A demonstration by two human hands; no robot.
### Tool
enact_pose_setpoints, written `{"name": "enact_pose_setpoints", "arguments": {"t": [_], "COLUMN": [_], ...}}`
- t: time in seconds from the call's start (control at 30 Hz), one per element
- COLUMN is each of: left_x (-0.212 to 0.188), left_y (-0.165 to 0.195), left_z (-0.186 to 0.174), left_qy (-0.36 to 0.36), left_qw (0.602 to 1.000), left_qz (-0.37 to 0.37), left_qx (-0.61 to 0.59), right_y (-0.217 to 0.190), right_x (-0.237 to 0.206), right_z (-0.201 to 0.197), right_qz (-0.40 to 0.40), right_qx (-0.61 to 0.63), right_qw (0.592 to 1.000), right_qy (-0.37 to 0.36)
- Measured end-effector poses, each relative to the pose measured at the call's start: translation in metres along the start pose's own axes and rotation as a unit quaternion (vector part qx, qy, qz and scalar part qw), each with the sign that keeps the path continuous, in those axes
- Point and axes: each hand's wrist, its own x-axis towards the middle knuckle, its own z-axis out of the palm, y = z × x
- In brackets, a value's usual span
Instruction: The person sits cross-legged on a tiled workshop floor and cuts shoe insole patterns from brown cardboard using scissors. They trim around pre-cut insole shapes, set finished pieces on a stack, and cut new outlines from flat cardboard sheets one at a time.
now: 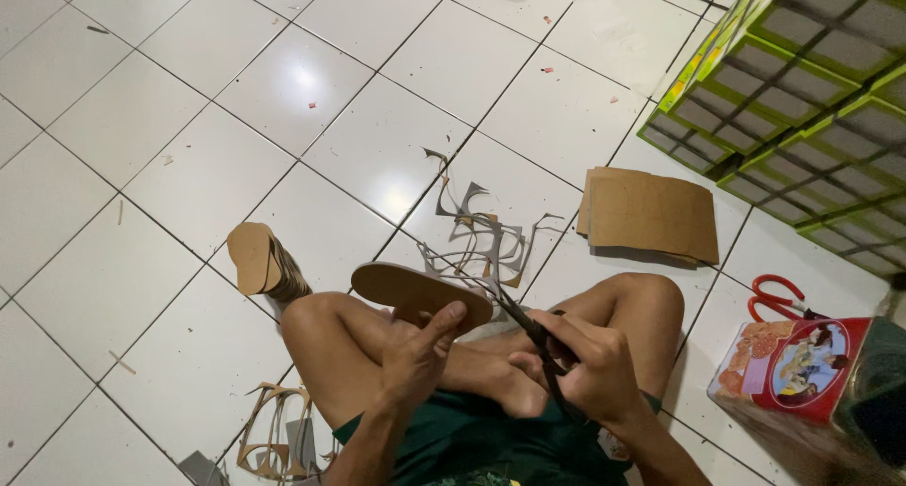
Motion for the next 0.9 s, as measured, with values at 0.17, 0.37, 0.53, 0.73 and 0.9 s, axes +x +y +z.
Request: {"name": "enact_pose_setpoints", "arguments": {"t": [0.17,0.37,0.53,0.73,0.9], "left_x": [-0.003,-0.005,-0.005,-0.006,-0.008], "left_y": [-0.006,-0.005,-0.004,-0.003,0.004], "left_z": [-0.004,-0.005,-0.003,-0.005,-0.010], "left_qy": [-0.071,-0.081,-0.093,-0.091,-0.094], "left_qw": [0.996,0.995,0.994,0.995,0.995], "left_qz": [-0.001,-0.004,-0.006,-0.001,0.007], "left_qx": [-0.061,-0.065,-0.062,-0.041,0.024], "right_y": [-0.011,-0.015,-0.018,-0.020,-0.021], "right_x": [0.007,0.004,0.003,0.003,0.002], "right_z": [-0.009,-0.015,-0.016,-0.020,-0.023], "right_qz": [0.017,0.006,0.010,0.018,0.008], "right_qx": [-0.012,0.001,0.020,0.030,0.039], "right_qw": [0.998,0.998,0.998,0.996,0.994], "right_qy": [-0.051,-0.060,-0.066,-0.081,-0.098]}}
